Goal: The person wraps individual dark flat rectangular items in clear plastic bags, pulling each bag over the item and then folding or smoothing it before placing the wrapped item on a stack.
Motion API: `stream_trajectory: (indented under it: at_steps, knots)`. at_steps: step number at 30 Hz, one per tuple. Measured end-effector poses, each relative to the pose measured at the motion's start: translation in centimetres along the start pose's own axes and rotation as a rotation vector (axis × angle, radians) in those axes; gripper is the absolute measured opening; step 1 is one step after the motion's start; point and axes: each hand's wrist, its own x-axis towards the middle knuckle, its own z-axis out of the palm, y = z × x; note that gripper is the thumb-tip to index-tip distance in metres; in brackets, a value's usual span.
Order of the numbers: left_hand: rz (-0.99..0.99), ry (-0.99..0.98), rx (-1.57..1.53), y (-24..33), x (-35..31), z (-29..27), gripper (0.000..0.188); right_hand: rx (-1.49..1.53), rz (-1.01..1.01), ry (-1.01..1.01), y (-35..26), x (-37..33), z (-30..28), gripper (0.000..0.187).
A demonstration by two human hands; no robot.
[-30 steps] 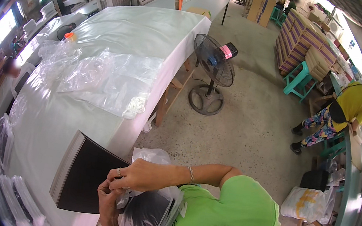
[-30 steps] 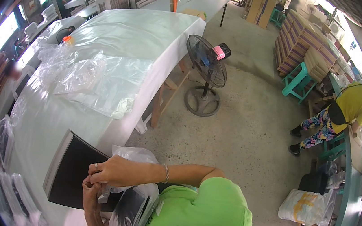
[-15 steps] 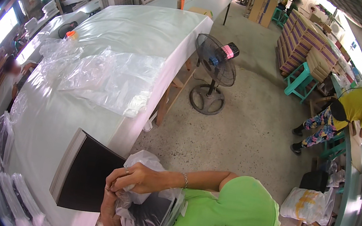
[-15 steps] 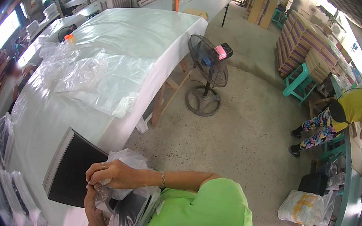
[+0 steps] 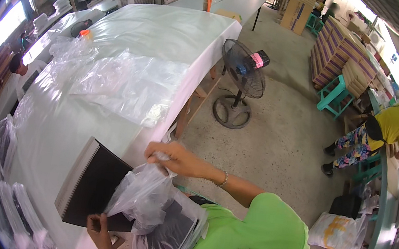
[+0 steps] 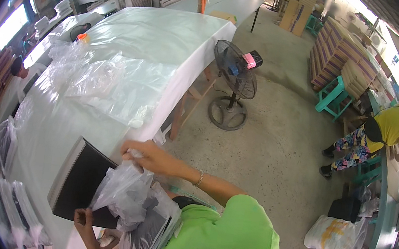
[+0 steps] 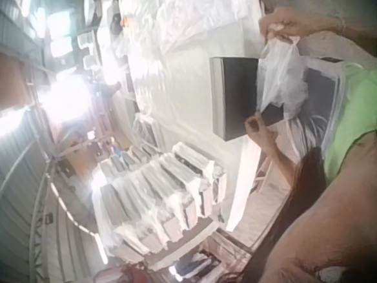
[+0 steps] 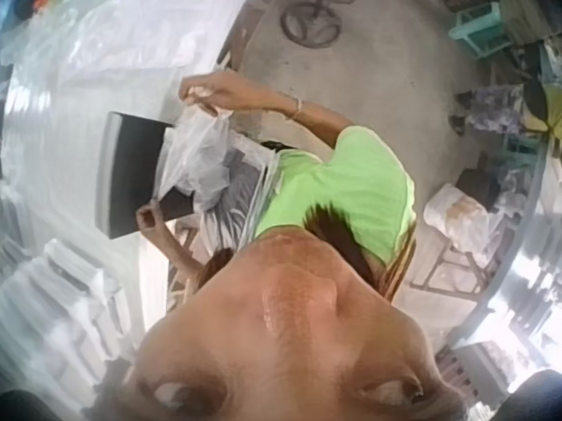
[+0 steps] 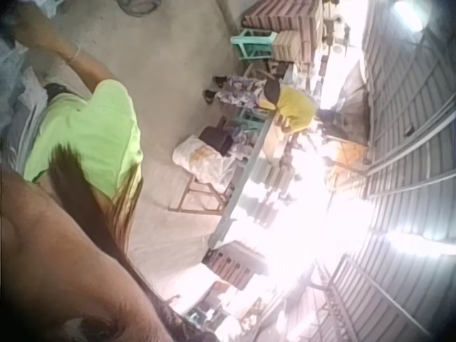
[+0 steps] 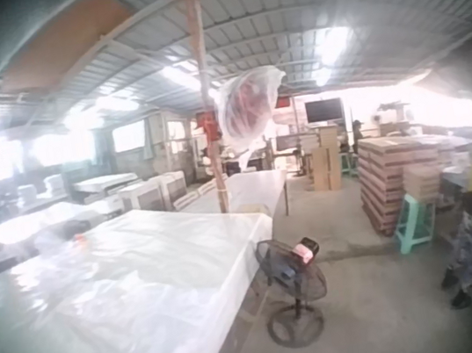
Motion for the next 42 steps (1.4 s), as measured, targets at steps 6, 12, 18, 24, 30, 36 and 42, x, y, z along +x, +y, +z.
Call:
stream_trajectory:
  at_steps: [6, 12, 18, 24, 30, 36, 42]
  knots:
    - [0.528, -0.192, 0.439, 6.6, -1.6, 4.7, 0.022, 0.004, -0.211, -0.088, 0.2, 1.7, 5.6, 0.013]
    - [-0.031, -0.377, -0.338, 3.3, -1.1, 2.6, 0.03, 0.396, 0.208, -0.934, 0.5, 1.5, 4.8, 0.018]
    - [-0.728, -0.266, -0.978, 4.5, -3.4, 2.3, 0.041, 1.14, 0.132, -0.357, 7.0, -0.9, 4.8, 0.034]
    - [-0.73, -0.497, -0.805, 5.5, -4.7, 2.4, 0.049, 1.81, 0.262, -0.289, 5.3, 1.2, 1.1, 0.034]
    - [-0.389, -0.093, -0.889, 1.9, -3.6, -2.0, 0.05, 0.969, 0.785, -0.414, 5.8, -0.9, 3.4, 0.034]
    - [-0.286, -0.01, -0.814, 0.3, -3.2, -3.0, 0.051, 1.116, 0.562, -0.406, 9.5, -2.3, 2.9, 0.029]
    - [-0.397, -0.126, -0.689, 1.1, -3.7, 1.1, 0.052, 1.665, 0.277, -0.408, 3.5, 1.0, 1.9, 0.022]
